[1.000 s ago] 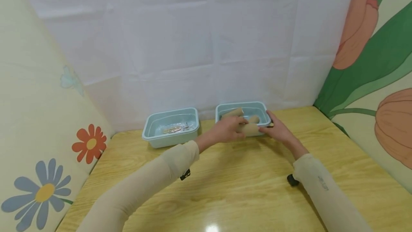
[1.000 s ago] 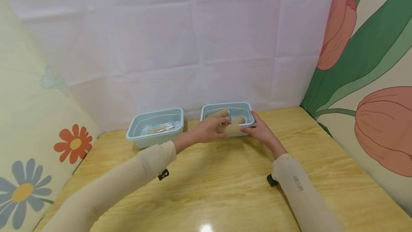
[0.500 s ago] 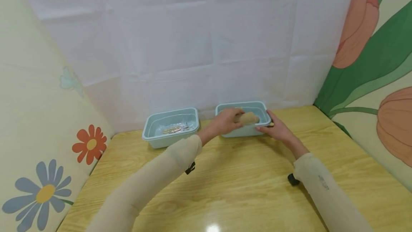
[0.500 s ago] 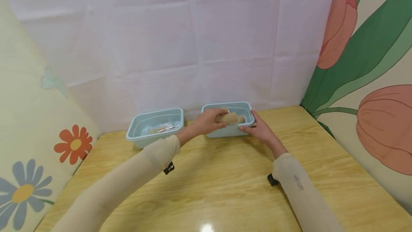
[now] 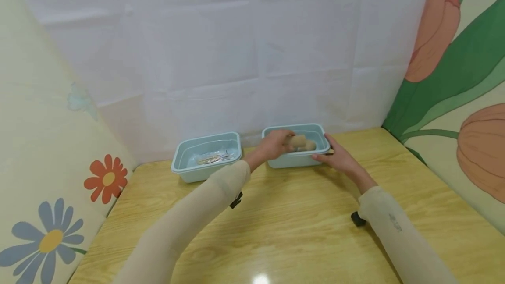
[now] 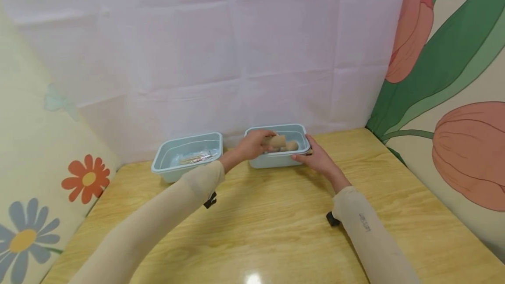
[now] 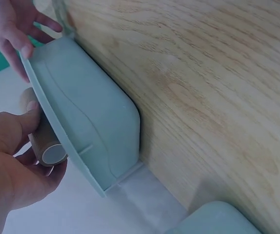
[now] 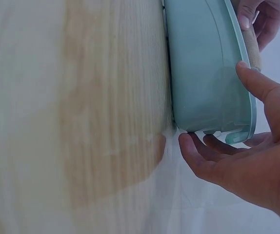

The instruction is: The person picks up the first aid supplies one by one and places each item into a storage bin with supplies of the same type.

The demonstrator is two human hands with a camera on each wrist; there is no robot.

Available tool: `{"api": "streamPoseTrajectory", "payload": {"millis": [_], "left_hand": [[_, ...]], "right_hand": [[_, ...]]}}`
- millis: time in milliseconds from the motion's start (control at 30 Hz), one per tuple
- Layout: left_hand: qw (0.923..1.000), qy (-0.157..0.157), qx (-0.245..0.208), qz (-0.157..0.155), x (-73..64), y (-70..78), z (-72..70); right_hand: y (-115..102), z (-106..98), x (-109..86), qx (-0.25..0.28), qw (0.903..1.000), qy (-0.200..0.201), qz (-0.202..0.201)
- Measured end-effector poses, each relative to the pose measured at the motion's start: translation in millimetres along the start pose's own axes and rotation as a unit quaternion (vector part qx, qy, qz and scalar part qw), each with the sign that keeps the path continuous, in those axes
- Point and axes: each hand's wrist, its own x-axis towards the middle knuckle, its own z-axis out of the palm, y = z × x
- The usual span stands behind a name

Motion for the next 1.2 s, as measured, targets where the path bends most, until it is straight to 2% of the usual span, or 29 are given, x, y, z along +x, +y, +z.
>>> {"api": "streamPoseTrajectory", "payload": {"millis": [167, 367, 633, 800, 967, 1200], "left_hand": [[1.0000, 0.003, 0.003, -0.007, 2.4, -5.9, 3.4], [0.9999, -0.012, 0.001, -0.002, 2.1, -13.6, 6.7], [0.9982, -0.025, -0.054, 0.009, -6.7, -20.8, 2.2], [0.9973, -0.010, -0.070, 0.018, -11.5, -26.4, -2.7], [0.9961, 0.007, -0.087, 0.009, -15.0, -28.5, -4.1], [0.9971, 0.024, -0.072, 0.001, -28.6, -26.9, -9.0]], "right_hand": [[6, 3, 3.3, -0.001, 1.0000, 0.005, -0.002], [4, 8, 3.1, 0.004, 1.0000, 0.003, 0.004], [3, 10, 3.6, 0.010, 0.9999, -0.007, -0.004], [3, 11, 6.8, 0.006, 0.9999, -0.007, -0.006], [3, 13, 9.2, 0.003, 0.9998, -0.010, -0.017], [6, 14, 11.4, 0.002, 0.9997, -0.021, -0.012]]}}
